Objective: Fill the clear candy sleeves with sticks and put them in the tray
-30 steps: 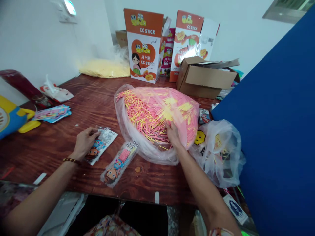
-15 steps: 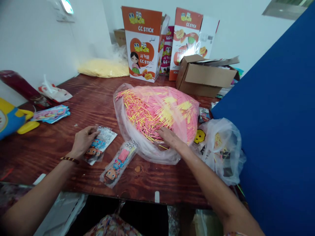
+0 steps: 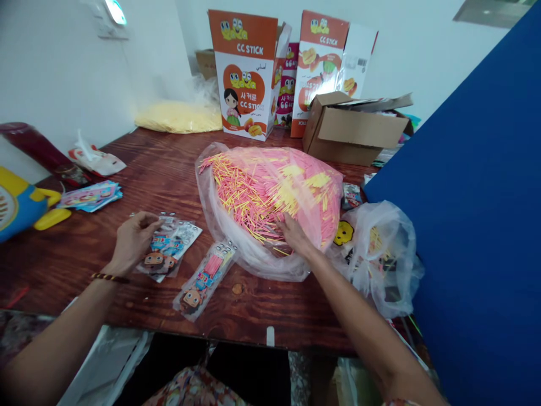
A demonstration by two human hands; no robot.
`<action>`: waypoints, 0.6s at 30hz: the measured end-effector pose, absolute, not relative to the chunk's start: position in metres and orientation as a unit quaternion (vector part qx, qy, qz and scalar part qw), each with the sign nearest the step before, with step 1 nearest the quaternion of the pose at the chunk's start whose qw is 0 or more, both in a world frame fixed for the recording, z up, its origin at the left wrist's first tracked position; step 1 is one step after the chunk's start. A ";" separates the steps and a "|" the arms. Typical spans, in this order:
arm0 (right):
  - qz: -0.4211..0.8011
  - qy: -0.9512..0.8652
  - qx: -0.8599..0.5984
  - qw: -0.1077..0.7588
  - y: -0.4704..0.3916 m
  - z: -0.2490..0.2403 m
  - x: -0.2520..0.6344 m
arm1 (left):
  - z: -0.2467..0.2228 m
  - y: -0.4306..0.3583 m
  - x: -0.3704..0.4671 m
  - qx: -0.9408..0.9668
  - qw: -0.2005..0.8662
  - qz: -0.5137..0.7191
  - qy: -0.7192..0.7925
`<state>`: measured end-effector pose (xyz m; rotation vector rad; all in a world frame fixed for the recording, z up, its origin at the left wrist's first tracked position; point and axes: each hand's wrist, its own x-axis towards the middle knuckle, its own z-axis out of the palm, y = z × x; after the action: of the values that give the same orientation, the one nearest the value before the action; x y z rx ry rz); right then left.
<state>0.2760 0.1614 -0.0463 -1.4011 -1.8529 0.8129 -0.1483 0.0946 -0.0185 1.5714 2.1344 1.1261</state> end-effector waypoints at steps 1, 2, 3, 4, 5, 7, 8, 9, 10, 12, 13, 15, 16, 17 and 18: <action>0.369 -0.662 -0.528 0.382 0.159 -0.047 0.272 | -0.014 0.093 -0.146 0.531 0.138 0.412 0.727; 0.417 -0.623 -0.511 0.420 0.156 -0.048 0.268 | -0.009 0.091 -0.142 0.522 0.153 0.438 0.716; 0.452 -0.594 -0.494 0.447 0.153 -0.049 0.264 | -0.004 0.089 -0.138 0.511 0.174 0.464 0.703; 0.471 -0.576 -0.483 0.462 0.150 -0.051 0.259 | 0.000 0.087 -0.135 0.499 0.200 0.485 0.690; 0.475 -0.566 -0.483 0.469 0.147 -0.053 0.255 | 0.004 0.085 -0.131 0.490 0.223 0.504 0.676; 0.465 -0.559 -0.501 0.468 0.143 -0.058 0.250 | 0.010 0.081 -0.125 0.483 0.252 0.532 0.648; 0.465 -0.555 -0.510 0.465 0.142 -0.059 0.249 | 0.012 0.079 -0.123 0.480 0.262 0.542 0.638; 0.470 -0.547 -0.514 0.464 0.142 -0.059 0.248 | 0.014 0.077 -0.120 0.475 0.273 0.550 0.631; 0.479 -0.534 -0.515 0.469 0.142 -0.058 0.247 | 0.016 0.076 -0.117 0.468 0.287 0.555 0.625; 0.498 -0.508 -0.506 0.488 0.143 -0.051 0.245 | 0.018 0.072 -0.109 0.449 0.324 0.560 0.616; 0.510 -0.496 -0.495 0.498 0.142 -0.045 0.242 | 0.018 0.070 -0.102 0.443 0.342 0.560 0.611; 0.544 -0.483 -0.463 0.506 0.138 -0.030 0.232 | 0.018 0.065 -0.087 0.443 0.378 0.550 0.599; 0.564 -0.483 -0.446 0.500 0.134 -0.022 0.225 | 0.017 0.062 -0.078 0.453 0.398 0.534 0.593; 0.577 -0.491 -0.430 0.491 0.129 -0.015 0.216 | 0.016 0.059 -0.068 0.468 0.420 0.517 0.581; 0.580 -0.505 -0.416 0.485 0.124 -0.007 0.207 | 0.015 0.056 -0.060 0.476 0.438 0.505 0.572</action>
<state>0.2074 0.1240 -0.0072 -1.0115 -1.2290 1.4120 -0.0597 0.0558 0.0150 1.1833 1.4213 1.2548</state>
